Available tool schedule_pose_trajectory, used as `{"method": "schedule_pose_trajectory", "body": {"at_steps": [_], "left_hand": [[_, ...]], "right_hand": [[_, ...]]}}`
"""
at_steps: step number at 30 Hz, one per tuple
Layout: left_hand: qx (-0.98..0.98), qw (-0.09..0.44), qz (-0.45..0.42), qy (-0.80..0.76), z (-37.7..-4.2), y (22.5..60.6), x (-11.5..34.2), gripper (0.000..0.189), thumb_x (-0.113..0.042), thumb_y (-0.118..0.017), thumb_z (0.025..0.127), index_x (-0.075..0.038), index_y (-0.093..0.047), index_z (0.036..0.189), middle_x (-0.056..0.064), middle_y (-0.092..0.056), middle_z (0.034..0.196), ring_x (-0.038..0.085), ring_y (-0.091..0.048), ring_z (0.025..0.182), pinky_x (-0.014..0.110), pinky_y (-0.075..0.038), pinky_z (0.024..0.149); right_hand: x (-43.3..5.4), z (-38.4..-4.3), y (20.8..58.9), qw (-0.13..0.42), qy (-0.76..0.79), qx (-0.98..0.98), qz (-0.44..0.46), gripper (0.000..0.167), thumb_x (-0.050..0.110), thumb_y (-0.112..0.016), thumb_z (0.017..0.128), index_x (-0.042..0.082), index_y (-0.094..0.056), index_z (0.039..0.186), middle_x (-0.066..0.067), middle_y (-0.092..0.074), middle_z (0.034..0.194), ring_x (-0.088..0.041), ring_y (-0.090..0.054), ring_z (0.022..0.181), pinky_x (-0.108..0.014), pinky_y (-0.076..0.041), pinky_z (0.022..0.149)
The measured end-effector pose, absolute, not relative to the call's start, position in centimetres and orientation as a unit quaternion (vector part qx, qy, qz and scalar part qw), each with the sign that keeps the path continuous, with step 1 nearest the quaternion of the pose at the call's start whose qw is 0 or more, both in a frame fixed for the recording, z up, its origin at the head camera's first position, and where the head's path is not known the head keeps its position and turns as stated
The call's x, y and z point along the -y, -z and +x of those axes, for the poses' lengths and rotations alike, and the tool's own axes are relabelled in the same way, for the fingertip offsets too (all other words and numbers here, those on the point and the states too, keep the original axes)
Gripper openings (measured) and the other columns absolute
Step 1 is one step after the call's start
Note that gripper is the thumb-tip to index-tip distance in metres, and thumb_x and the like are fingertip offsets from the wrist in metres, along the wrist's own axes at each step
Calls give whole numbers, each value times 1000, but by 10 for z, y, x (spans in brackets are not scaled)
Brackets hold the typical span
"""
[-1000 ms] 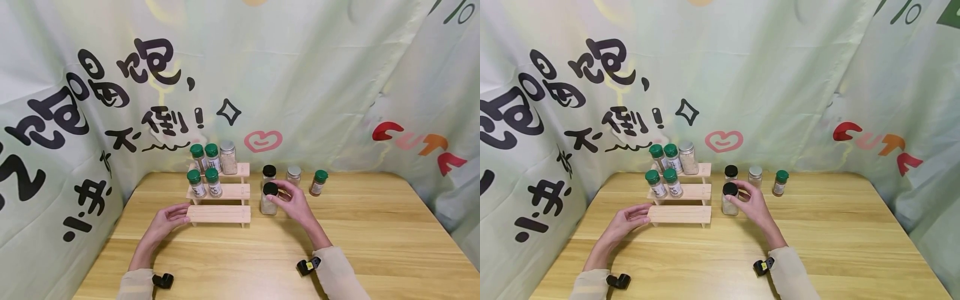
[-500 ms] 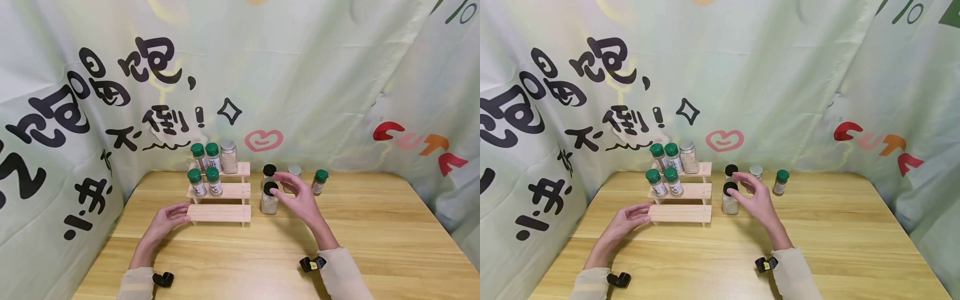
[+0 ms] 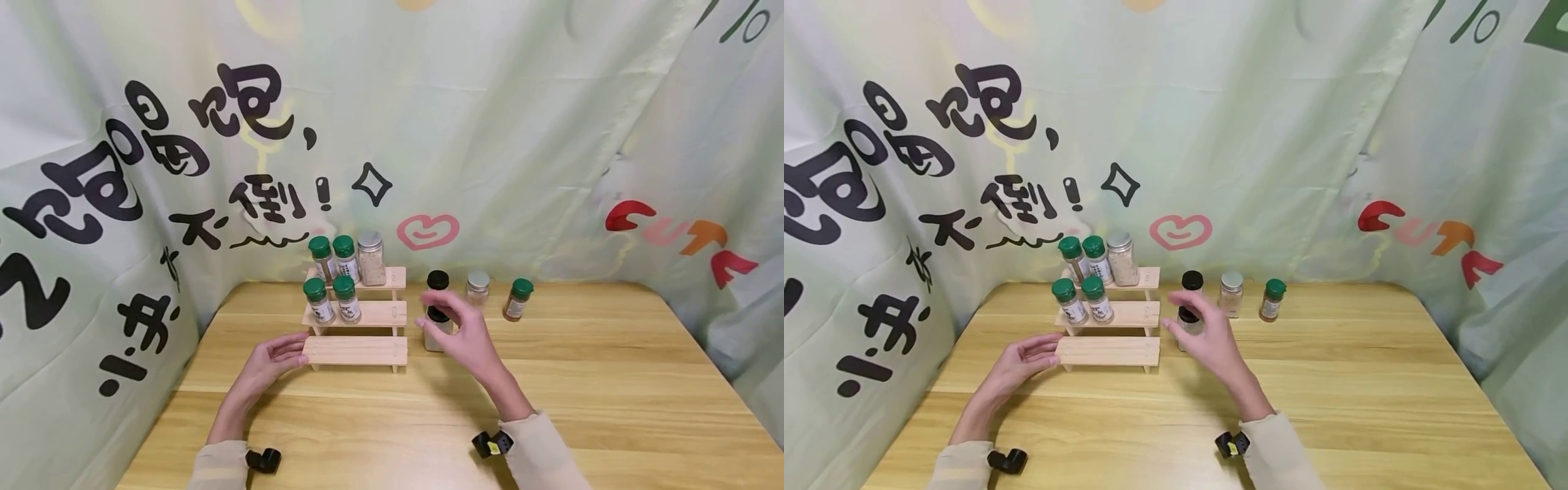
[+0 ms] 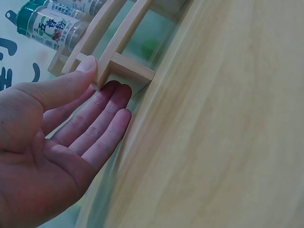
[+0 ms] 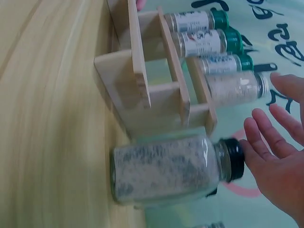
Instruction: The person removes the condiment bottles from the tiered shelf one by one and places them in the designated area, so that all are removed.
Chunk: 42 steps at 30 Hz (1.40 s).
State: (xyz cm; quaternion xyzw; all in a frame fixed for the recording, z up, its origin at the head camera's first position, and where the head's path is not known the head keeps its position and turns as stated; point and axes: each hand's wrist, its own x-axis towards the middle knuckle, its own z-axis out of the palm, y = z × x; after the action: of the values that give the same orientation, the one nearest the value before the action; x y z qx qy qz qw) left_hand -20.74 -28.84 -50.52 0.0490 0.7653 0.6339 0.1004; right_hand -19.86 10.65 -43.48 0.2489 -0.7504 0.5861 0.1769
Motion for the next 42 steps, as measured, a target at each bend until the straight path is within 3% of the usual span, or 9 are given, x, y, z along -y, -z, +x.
{"method": "schedule_pose_trajectory", "body": {"at_steps": [15, 20, 25, 32, 42], "left_hand": [[-767, 99, 43, -632, -207, 505, 288, 60, -9, -80, 90, 5, -54, 143, 28, -60, 136, 34, -65, 120, 27, -56, 95], [-768, 99, 45, -631, -207, 504, 288, 60, -8, -80, 90, 6, -54, 143, 28, -60, 136, 35, -64, 121, 26, -56, 94], [-767, 100, 44, -633, -207, 505, 288, 60, -8, -79, 90, 6, -54, 143, 29, -60, 136, 34, -65, 120, 26, -57, 94], [-766, 104, 40, -633, -205, 506, 289, 60, -8, -79, 91, 6, -53, 144, 28, -61, 136, 33, -66, 119, 26, -56, 94], [-767, 100, 34, -633, -207, 505, 288, 59, -8, -79, 90, 6, -54, 143, 28, -61, 135, 31, -66, 119, 26, -57, 93]], "right_hand": [[-53, -212, 422, 116, -616, 742, 237, 39, 15, -79, 93, 8, -66, 129, -8, -68, 123, -29, -63, 117, -41, -51, 106], [-37, -220, 418, 108, -622, 738, 236, 42, 12, -79, 93, 2, -64, 131, -13, -67, 126, -29, -63, 116, -39, -52, 105], [-24, -226, 414, 102, -631, 732, 236, 42, 11, -79, 92, 2, -64, 130, -14, -66, 127, -32, -62, 117, -48, -51, 105], [-8, -235, 412, 75, -637, 735, 219, 46, 14, -79, 92, 4, -63, 134, -11, -65, 128, -26, -62, 119, -39, -53, 104], [9, -241, 412, 44, -650, 730, 208, 48, 14, -78, 93, 7, -61, 137, -9, -65, 120, -23, -63, 115, -41, -54, 103]]}}
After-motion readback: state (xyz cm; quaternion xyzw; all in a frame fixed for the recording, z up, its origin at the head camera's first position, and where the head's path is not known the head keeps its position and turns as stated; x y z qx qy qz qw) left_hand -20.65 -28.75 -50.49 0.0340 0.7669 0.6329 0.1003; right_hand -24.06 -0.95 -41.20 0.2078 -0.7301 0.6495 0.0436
